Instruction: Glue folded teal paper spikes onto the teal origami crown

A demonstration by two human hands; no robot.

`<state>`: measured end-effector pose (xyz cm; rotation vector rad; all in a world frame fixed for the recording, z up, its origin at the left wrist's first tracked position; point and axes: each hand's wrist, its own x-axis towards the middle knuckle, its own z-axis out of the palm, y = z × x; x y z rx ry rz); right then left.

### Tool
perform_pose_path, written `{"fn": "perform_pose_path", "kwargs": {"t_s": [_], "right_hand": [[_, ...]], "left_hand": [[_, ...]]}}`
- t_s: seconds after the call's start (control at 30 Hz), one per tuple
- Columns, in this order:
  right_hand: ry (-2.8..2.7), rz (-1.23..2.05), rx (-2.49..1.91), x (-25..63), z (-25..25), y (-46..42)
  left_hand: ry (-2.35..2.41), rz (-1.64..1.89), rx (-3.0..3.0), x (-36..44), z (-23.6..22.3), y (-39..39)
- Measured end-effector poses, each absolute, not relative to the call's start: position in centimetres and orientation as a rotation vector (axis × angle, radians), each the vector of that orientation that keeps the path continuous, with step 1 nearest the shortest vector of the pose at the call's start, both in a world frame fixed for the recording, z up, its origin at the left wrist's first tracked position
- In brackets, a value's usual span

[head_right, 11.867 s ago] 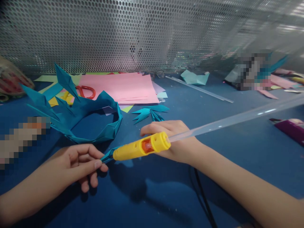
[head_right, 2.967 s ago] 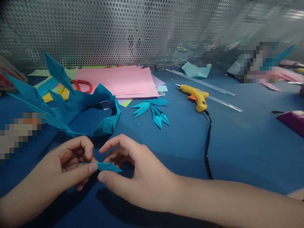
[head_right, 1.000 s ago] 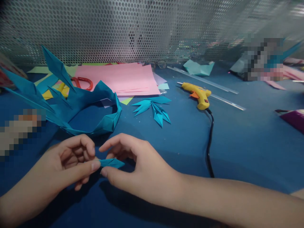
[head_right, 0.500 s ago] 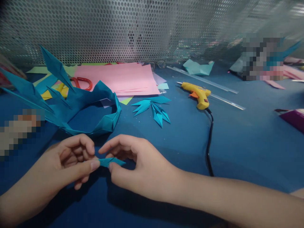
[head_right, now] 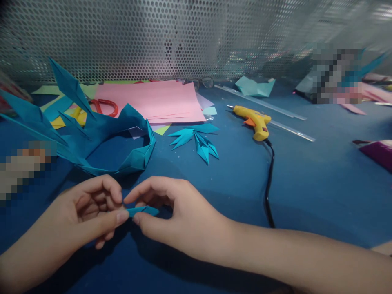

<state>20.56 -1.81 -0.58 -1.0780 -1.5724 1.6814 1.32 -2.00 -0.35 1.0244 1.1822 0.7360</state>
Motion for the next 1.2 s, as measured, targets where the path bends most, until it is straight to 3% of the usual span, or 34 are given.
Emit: {"fn": "perform_pose_path", "kwargs": {"t_s": [0.47,0.9,1.2], "right_hand": [[-1.672,1.487,-1.203,20.6,-1.0,-2.1],[-1.535,1.593,-1.193,20.8,-1.0,-1.8],[-1.556,1.392,-1.198,21.3,-0.6,-1.6]], "left_hand": [[1.149,0.615,1.009,1.3,0.3,-1.4],[1.142,0.623,0.977,1.8,0.5,-1.4],[1.164,0.638,0.968,1.9,0.7,-1.3]]}}
